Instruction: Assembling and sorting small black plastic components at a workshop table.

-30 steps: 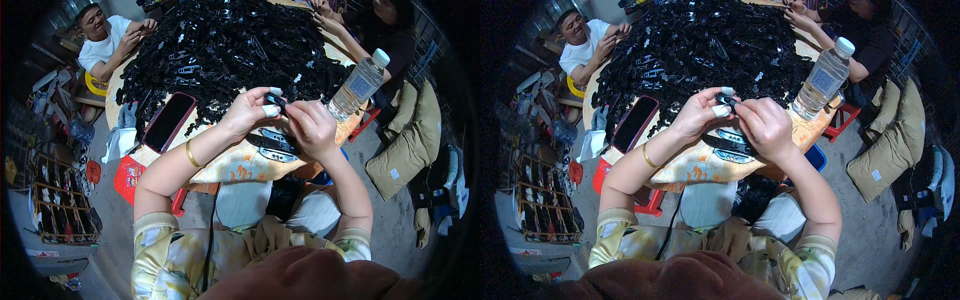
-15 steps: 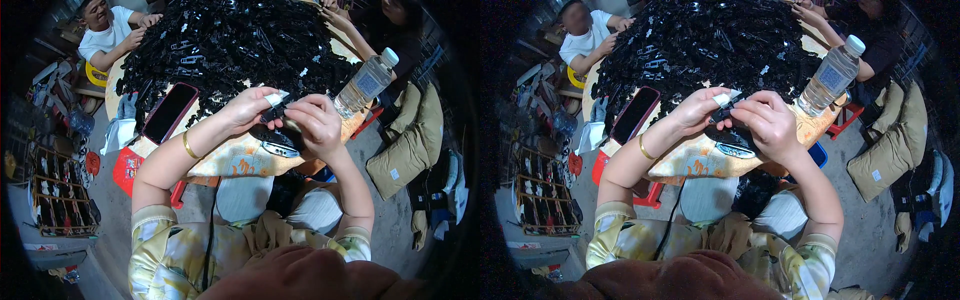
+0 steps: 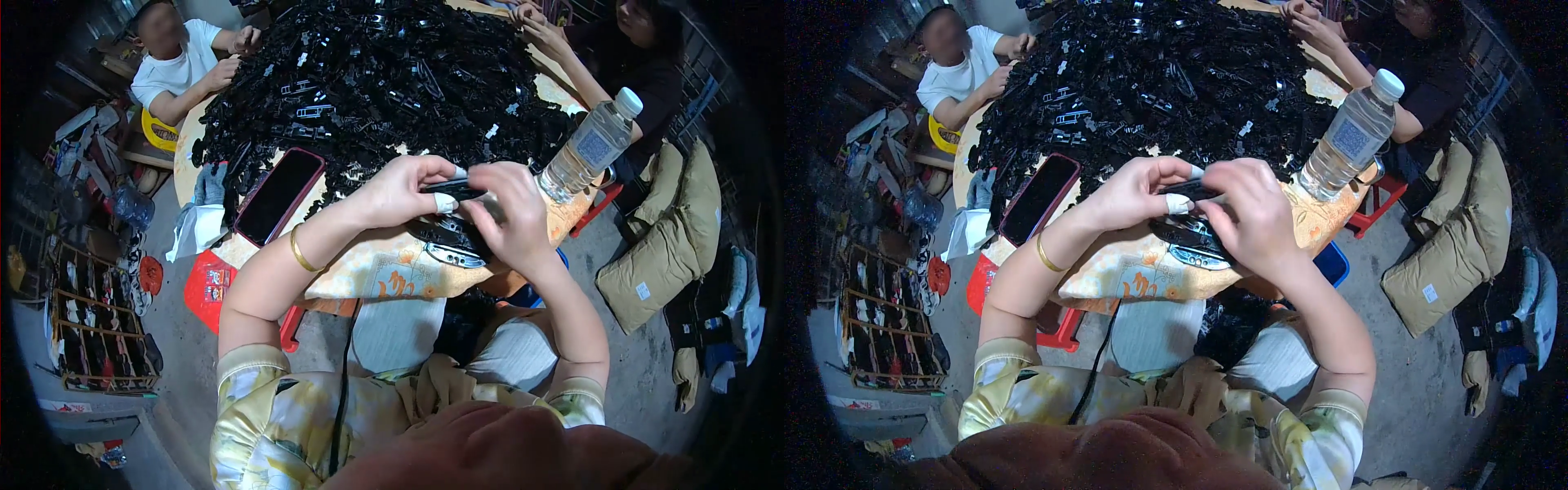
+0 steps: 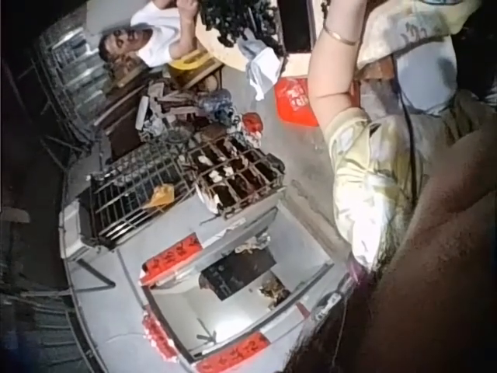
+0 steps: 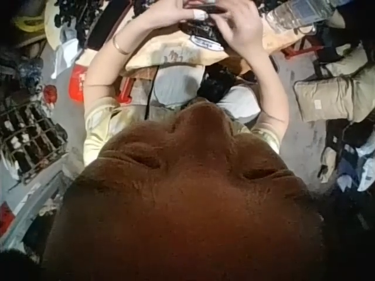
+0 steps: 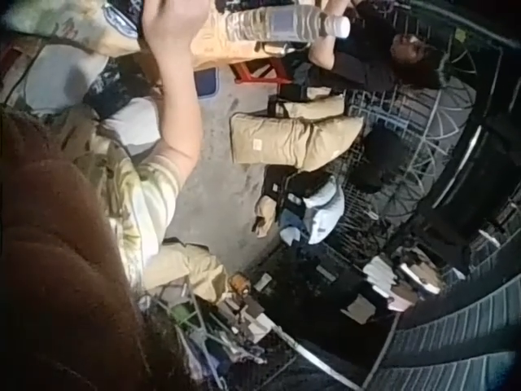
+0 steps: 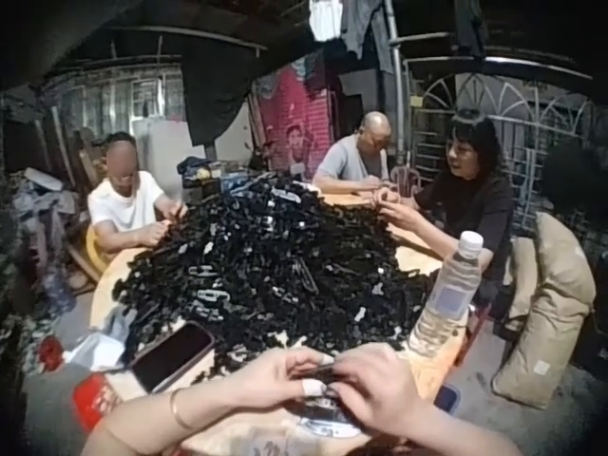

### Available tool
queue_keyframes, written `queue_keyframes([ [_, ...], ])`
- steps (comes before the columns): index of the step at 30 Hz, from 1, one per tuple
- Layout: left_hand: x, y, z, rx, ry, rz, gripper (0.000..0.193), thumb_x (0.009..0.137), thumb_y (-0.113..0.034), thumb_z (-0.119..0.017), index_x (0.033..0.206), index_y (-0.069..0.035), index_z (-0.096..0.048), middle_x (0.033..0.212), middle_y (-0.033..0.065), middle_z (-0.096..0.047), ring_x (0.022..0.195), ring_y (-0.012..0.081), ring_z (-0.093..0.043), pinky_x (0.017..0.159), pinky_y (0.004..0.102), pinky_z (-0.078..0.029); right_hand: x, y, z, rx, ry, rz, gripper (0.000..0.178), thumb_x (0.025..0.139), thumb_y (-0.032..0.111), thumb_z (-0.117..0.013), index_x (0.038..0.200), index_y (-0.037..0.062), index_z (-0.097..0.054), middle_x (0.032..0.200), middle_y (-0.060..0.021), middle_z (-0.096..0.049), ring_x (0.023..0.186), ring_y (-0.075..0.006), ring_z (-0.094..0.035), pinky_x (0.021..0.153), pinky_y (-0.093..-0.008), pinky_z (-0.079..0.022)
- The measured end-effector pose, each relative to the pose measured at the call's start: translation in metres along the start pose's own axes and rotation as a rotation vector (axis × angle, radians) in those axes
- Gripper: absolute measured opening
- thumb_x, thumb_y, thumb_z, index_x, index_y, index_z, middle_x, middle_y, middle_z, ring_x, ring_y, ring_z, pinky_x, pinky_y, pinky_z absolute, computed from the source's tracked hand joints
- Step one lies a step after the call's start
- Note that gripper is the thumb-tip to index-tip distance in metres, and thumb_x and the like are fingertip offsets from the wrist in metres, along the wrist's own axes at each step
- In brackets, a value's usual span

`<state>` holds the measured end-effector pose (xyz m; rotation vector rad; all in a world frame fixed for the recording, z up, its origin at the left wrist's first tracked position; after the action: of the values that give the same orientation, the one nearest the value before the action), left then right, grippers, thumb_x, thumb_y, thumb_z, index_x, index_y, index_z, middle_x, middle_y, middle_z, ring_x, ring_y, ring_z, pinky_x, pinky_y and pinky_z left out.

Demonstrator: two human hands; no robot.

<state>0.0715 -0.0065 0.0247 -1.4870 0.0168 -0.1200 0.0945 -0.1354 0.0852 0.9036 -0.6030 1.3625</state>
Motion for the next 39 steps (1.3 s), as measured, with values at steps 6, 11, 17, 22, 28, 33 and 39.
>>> queue_keyframes([
  [6, -0.007, -0.023, -0.011, 0.635, -0.128, -0.135, 0.032, 0.078, -0.007, -0.064, 0.107, 0.003, -0.058, 0.089, 0.0127, -0.065, 0.079, 0.016, -0.063, 0.07, 0.0282, -0.05, -0.032, -0.045, -0.027, 0.293, 0.31, -0.573, 0.031, 0.075, 0.006, -0.071, 0.102, -0.0044, -0.061, 0.081, -0.0106, -0.066, 0.072, -0.0124, -0.064, 0.066, -0.0255, -0.054],
  [11, -0.001, -0.014, -0.012, 0.672, -0.036, -0.135, 0.032, 0.079, -0.009, -0.064, 0.108, 0.003, -0.056, 0.087, 0.0156, -0.065, 0.077, 0.0185, -0.064, 0.068, 0.0296, -0.05, -0.041, -0.052, -0.035, 0.228, 0.415, -0.607, 0.024, 0.077, 0.008, -0.07, 0.098, -0.0029, -0.064, 0.08, -0.008, -0.066, 0.068, -0.0104, -0.062, 0.063, -0.0234, -0.051],
  [17, 0.0, 0.001, -0.028, 0.766, 0.085, -0.146, 0.04, 0.078, -0.003, -0.049, 0.117, 0.003, -0.048, 0.108, 0.0206, -0.056, 0.103, 0.0333, -0.055, 0.091, 0.0382, -0.043, -0.036, -0.094, -0.006, 0.112, 0.115, -0.55, 0.021, 0.079, 0.017, -0.068, 0.095, 0.0026, -0.065, 0.082, -0.0111, -0.066, 0.064, -0.0185, -0.063, 0.059, -0.029, -0.049],
  [22, -0.003, 0.002, -0.043, 0.673, 0.299, -0.186, 0.038, 0.084, -0.011, -0.049, 0.118, 0.003, -0.046, 0.119, 0.02, -0.048, 0.112, 0.0341, -0.048, 0.096, 0.0381, -0.038, -0.039, -0.083, -0.019, -0.283, 0.168, -0.346, 0.019, 0.075, 0.019, -0.067, 0.09, 0.0068, -0.066, 0.079, -0.0095, -0.058, 0.074, -0.0264, -0.059, 0.063, -0.0365, -0.048],
  [28, 0.045, -0.05, 0.015, 1.189, -0.108, -0.276, 0.024, 0.081, -0.008, -0.057, 0.104, -0.001, -0.06, 0.104, 0.0137, -0.061, 0.1, 0.0302, -0.057, 0.087, 0.0367, -0.046, -0.039, -0.079, -0.019, -0.293, 0.142, -0.284, 0.011, 0.075, 0.013, -0.066, 0.084, 0.006, -0.064, 0.077, -0.0085, -0.057, 0.071, -0.0265, -0.059, 0.061, -0.0359, -0.047],
  [33, 0.101, -0.058, 0.069, 1.736, -0.277, -0.507, 0.032, 0.076, -0.004, -0.061, 0.108, -0.004, -0.06, 0.11, 0.0131, -0.059, 0.107, 0.0293, -0.053, 0.088, 0.0385, -0.047, -0.036, -0.073, -0.019, -0.251, 0.115, -0.248, 0.007, 0.073, 0.008, -0.064, 0.079, 0.0059, -0.062, 0.076, -0.0086, -0.056, 0.069, -0.0264, -0.058, 0.06, -0.0363, -0.047],
  [39, 0.133, -0.041, 0.08, 1.81, -0.139, 0.038, 0.03, 0.078, -0.011, -0.061, 0.108, -0.011, -0.062, 0.108, 0.0079, -0.057, 0.108, 0.0274, -0.051, 0.089, 0.0425, -0.045, -0.037, -0.077, -0.019, -0.252, 0.116, -0.251, 0.006, 0.074, 0.008, -0.064, 0.078, 0.005, -0.06, 0.074, -0.0091, -0.057, 0.069, -0.0265, -0.058, 0.06, -0.037, -0.046],
])
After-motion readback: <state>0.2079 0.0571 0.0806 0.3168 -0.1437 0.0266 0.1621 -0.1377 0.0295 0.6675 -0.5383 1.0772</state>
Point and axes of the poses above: each hand's wrist, its own x-axis towards the middle knuckle, its own z-axis out of the back of the hand, y = z × x, the point moved 8 cm from there along x, towards the middle knuckle
